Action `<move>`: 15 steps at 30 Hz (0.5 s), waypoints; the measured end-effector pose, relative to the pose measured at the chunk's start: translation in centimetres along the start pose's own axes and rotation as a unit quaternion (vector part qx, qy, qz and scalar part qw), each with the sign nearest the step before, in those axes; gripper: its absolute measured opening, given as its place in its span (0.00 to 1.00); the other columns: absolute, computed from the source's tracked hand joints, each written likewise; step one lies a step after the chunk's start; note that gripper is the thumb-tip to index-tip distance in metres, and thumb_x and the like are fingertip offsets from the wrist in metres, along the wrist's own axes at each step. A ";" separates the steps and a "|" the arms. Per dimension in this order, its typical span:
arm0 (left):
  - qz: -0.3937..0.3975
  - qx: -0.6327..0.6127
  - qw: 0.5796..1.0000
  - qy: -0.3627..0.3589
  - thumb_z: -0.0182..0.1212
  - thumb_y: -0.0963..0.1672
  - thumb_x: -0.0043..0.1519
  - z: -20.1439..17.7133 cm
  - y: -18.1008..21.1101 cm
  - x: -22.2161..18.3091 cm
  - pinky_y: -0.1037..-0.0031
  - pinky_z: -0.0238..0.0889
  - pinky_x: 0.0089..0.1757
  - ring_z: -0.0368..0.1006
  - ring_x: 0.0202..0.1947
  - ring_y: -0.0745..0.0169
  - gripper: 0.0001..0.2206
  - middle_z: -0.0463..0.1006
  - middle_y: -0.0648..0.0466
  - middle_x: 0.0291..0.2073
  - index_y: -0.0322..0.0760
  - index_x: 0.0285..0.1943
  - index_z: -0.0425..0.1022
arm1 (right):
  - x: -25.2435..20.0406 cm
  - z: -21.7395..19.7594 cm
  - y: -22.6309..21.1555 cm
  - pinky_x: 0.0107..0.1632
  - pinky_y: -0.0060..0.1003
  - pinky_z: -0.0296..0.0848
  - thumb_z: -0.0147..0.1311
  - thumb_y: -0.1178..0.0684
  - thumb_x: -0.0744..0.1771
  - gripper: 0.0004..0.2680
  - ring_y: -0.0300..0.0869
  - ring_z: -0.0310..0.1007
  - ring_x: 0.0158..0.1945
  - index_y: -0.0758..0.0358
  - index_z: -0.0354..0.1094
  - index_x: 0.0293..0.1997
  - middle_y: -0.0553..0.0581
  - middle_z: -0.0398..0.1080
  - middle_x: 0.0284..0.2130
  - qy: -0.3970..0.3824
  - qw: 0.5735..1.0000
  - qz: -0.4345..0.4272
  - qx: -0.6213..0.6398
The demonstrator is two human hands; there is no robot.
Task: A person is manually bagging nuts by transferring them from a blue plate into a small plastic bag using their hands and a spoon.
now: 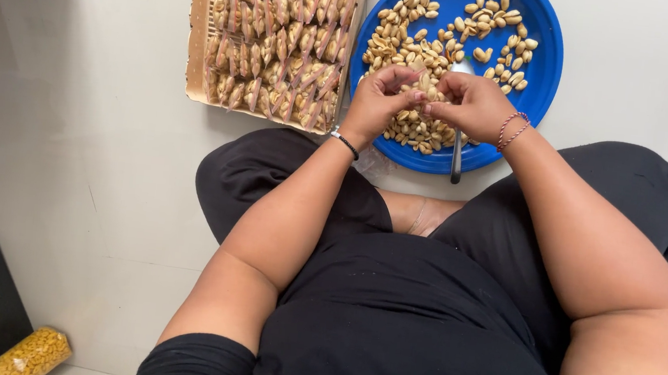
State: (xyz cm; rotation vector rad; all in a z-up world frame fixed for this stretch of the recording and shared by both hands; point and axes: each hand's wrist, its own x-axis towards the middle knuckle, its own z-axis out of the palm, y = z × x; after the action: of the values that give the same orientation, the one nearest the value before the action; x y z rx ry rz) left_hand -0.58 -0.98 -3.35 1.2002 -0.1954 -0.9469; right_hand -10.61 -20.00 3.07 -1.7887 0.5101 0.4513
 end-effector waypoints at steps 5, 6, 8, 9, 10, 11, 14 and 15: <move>0.018 0.049 0.998 0.029 0.72 0.36 0.55 0.3 0.0 0.2 0.76 0.77 0.43 0.77 0.40 0.65 0.21 0.79 0.47 0.47 0.31 0.57 0.71 | 0.2 0.3 -0.1 0.31 0.30 0.72 0.68 0.53 0.65 0.09 0.37 0.74 0.28 0.64 0.71 0.42 0.54 0.75 0.28 0.060 0.995 -0.042 -0.061; 0.007 0.059 0.998 0.036 0.75 0.37 0.52 0.7 0.3 0.1 0.76 0.77 0.41 0.76 0.40 0.64 0.30 0.77 0.44 0.48 0.30 0.64 0.66 | 0.2 0.3 0.1 0.31 0.33 0.71 0.71 0.52 0.64 0.11 0.40 0.73 0.28 0.64 0.71 0.39 0.55 0.74 0.28 0.116 0.978 -0.102 -0.139; -0.061 0.026 0.997 0.043 0.72 0.42 0.55 0.8 1.3 -0.2 0.75 0.76 0.36 0.77 0.36 0.63 0.25 0.78 0.45 0.43 0.31 0.60 0.67 | -0.2 0.2 0.1 0.32 0.34 0.69 0.71 0.53 0.64 0.11 0.40 0.70 0.28 0.61 0.68 0.38 0.52 0.72 0.28 0.138 0.961 -0.127 -0.202; -0.126 -0.007 0.991 0.051 0.69 0.47 0.57 0.9 1.8 -0.3 0.74 0.75 0.32 0.79 0.33 0.61 0.22 0.79 0.46 0.38 0.32 0.55 0.68 | -0.3 0.1 0.1 0.32 0.34 0.67 0.72 0.54 0.64 0.11 0.40 0.67 0.28 0.58 0.66 0.37 0.50 0.69 0.29 0.160 0.939 -0.154 -0.264; -0.126 -0.007 0.991 0.051 0.69 0.47 0.57 1.0 2.0 -0.2 0.74 0.75 0.32 0.79 0.33 0.61 0.22 0.79 0.46 0.38 0.32 0.55 0.68 | -0.4 0.0 -0.1 0.32 0.34 0.67 0.72 0.54 0.64 0.11 0.40 0.67 0.28 0.58 0.66 0.37 0.50 0.69 0.29 0.161 0.939 -0.154 -0.264; -0.105 -0.005 0.993 0.049 0.67 0.42 0.58 1.0 2.1 -0.2 0.75 0.78 0.35 0.80 0.37 0.59 0.21 0.79 0.42 0.44 0.32 0.59 0.67 | -0.5 0.1 -0.2 0.33 0.35 0.68 0.70 0.56 0.63 0.11 0.41 0.67 0.30 0.57 0.66 0.38 0.50 0.67 0.32 0.173 0.917 -0.191 -0.304; -0.064 -0.002 0.997 0.049 0.65 0.35 0.58 0.7 1.9 0.1 0.75 0.81 0.37 0.81 0.42 0.55 0.26 0.79 0.36 0.51 0.34 0.67 0.63 | -0.6 -0.1 -1.4 0.38 0.34 0.74 0.61 0.65 0.62 0.11 0.44 0.69 0.41 0.60 0.64 0.42 0.56 0.66 0.44 0.170 0.928 -0.226 -0.242; -0.047 -0.001 0.997 0.055 0.65 0.33 0.57 0.4 1.7 -0.1 0.75 0.81 0.37 0.81 0.42 0.54 0.31 0.79 0.35 0.53 0.37 0.70 0.60 | -0.7 0.0 -1.8 0.43 0.33 0.79 0.53 0.71 0.61 0.13 0.46 0.72 0.49 0.65 0.62 0.46 0.61 0.66 0.55 0.149 0.954 -0.222 -0.135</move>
State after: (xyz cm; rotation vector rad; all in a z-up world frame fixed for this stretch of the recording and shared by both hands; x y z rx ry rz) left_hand -0.03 -1.14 -1.67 1.2645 -0.0490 -0.9594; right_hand -10.14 -19.49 4.87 -2.1792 0.2426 -0.0701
